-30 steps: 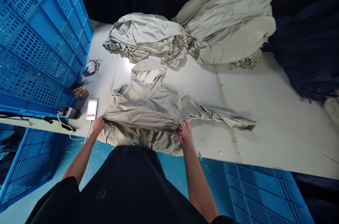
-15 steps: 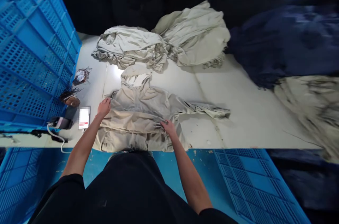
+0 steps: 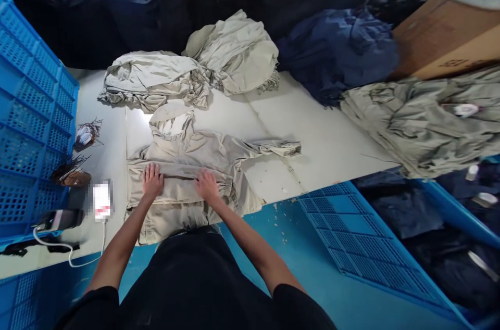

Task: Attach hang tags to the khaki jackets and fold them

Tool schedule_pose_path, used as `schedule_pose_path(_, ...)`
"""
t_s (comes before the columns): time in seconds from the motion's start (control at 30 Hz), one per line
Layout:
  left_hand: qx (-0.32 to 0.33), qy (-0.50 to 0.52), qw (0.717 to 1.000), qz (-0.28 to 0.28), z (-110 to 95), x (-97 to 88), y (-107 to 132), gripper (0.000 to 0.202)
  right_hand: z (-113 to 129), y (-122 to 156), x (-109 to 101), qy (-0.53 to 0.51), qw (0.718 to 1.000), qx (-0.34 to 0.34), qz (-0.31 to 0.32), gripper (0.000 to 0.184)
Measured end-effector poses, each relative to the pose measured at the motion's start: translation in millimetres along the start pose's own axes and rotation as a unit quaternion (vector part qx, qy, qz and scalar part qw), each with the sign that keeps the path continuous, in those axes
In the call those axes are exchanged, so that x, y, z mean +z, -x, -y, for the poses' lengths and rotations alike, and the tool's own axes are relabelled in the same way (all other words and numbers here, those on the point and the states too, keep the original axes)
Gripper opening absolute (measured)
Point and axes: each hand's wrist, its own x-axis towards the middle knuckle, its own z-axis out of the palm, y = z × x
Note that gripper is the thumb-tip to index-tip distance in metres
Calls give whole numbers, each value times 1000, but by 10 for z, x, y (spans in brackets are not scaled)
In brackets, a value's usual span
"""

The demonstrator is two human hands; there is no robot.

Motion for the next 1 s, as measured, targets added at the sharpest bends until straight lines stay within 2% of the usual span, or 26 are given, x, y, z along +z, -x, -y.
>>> schedule_pose_path(0.07, -27, -25, 999, -3, 135, 76, 85, 62, 58, -55, 118, 28, 999, -26, 36, 55)
schedule_pose_path(0.13, -37, -42, 998, -13, 343, 108, 137, 64, -124, -14, 137, 53, 997, -18, 57, 57)
schedule_pose_path(0.2, -32, -51, 998, -14, 514, 96, 145, 65, -435, 97, 59, 72, 995, -4, 71, 57)
schedule_pose_path(0.27, -28, -54, 998, -3, 581, 47, 107, 63, -692, 202, -63, 83, 993, 11, 83, 55)
schedule_pose_path(0.33, -24, -52, 998, 0, 539, -29, 34, 61, -736, 224, -152, 85, 993, 21, 76, 54)
schedule_pose_path(0.4, -27, -49, 998, -14, 436, -106, -51, 60, -518, 135, -150, 75, 996, 13, 47, 56)
schedule_pose_path(0.47, -38, -45, 998, -26, 337, -152, -115, 60, -124, -10, -51, 50, 998, -27, 25, 59)
schedule_pose_path(0.53, -46, -35, 998, -21, 285, -151, -131, 61, 257, -130, 100, 24, 996, -75, 37, 59)
schedule_pose_path(0.6, -60, -22, 998, -6, 289, -112, -92, 63, 428, -176, 233, 9, 993, -102, 64, 58)
schedule_pose_path(0.67, -77, -17, 997, 10, 330, -57, -27, 64, 297, -149, 290, 6, 992, -100, 82, 58)
schedule_pose_path(0.73, -85, -22, 996, 15, 379, -10, 16, 64, -77, -68, 247, 16, 993, -81, 82, 57)
schedule_pose_path(0.8, -84, -28, 996, 15, 420, 4, 4, 64, -519, 37, 118, 31, 995, -53, 77, 56)
schedule_pose_path(0.87, -82, -25, 996, 33, 458, -40, -52, 63, -838, 123, -46, 45, 996, -18, 74, 55)
schedule_pose_path(0.93, -74, -12, 996, 39, 516, -147, -94, 62, -915, 145, -182, 54, 997, -3, 63, 55)
schedule_pose_path(1.0, -68, 5, 998, 3, 610, -294, -48, 60, -739, 95, -245, 52, 997, -25, 43, 56)
